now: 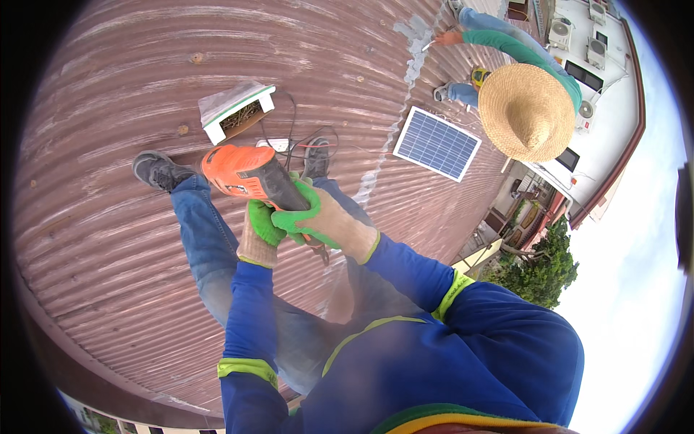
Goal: The person positions a solar panel on a corrugated metal roof and uses a corded drill to secure it with screws. The person also handles a small box of screws and briefly wipes the roof surface near the panel.
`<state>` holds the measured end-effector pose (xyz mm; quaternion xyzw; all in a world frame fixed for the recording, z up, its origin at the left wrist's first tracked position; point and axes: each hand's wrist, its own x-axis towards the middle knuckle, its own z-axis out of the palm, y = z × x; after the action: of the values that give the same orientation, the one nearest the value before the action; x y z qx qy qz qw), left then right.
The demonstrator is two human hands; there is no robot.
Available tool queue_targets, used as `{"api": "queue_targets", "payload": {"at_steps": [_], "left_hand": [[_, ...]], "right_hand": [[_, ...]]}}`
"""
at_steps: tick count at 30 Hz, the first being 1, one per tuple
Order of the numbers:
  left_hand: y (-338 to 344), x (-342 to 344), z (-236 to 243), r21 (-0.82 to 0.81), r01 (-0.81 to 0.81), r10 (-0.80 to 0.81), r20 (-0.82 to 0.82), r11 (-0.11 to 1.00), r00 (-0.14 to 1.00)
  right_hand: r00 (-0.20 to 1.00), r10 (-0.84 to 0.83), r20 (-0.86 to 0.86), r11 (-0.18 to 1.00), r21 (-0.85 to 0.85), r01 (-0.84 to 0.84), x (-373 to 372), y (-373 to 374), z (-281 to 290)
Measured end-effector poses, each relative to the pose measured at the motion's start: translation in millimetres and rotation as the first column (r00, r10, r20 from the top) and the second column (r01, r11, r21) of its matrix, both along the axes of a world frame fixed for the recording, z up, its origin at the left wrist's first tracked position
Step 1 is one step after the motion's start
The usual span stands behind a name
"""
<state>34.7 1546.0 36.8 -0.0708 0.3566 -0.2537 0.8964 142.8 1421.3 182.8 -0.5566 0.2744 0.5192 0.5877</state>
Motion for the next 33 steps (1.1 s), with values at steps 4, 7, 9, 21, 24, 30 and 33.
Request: {"api": "queue_targets", "payload": {"at_steps": [4, 7, 9, 21, 24, 30, 33], "left_hand": [[-9.3, -15.9, -22.8, 0.117, 0.078, -0.055, -0.191, 0.990, 0.980], [-13.7, -34.7, -35.2, -0.026, 0.017, -0.020, -0.139, 1.000, 0.990], [-17.5, -38.8, -40.1, 0.104, 0.074, -0.051, -0.209, 0.992, 0.976], [-24.7, -35.6, -14.6, 0.380, 0.392, -0.186, -0.476, 0.838, 0.860], [-17.2, -35.4, -22.4, 0.446, 0.254, -0.091, -0.354, 0.858, 0.931], [13.9, -19.5, -24.4, 0.552, -0.019, 0.204, -0.275, 0.834, 0.940], [26.3, -15.7, -21.1, 0.631, 0.006, 0.262, -0.332, 0.776, 0.906]], "right_hand": [[0.963, -0.218, -0.161, 0.966, 0.107, 0.236, -11.3, -13.1, -2.1], [0.936, -0.201, -0.287, 0.972, 0.060, 0.227, -20.9, -24.3, -3.5], [0.919, -0.269, -0.287, 0.953, 0.057, 0.297, -27.9, -26.8, -4.2], [0.927, -0.342, -0.154, 0.912, -0.291, 0.289, -36.7, -63.3, 3.9], [0.967, -0.235, -0.094, 0.897, -0.404, 0.179, -38.2, -76.7, 0.5], [0.976, -0.118, -0.181, 0.906, -0.421, 0.032, -32.6, -85.0, 6.5], [0.973, -0.221, -0.061, 0.952, -0.228, 0.202, -42.5, -85.2, 50.1]]}}
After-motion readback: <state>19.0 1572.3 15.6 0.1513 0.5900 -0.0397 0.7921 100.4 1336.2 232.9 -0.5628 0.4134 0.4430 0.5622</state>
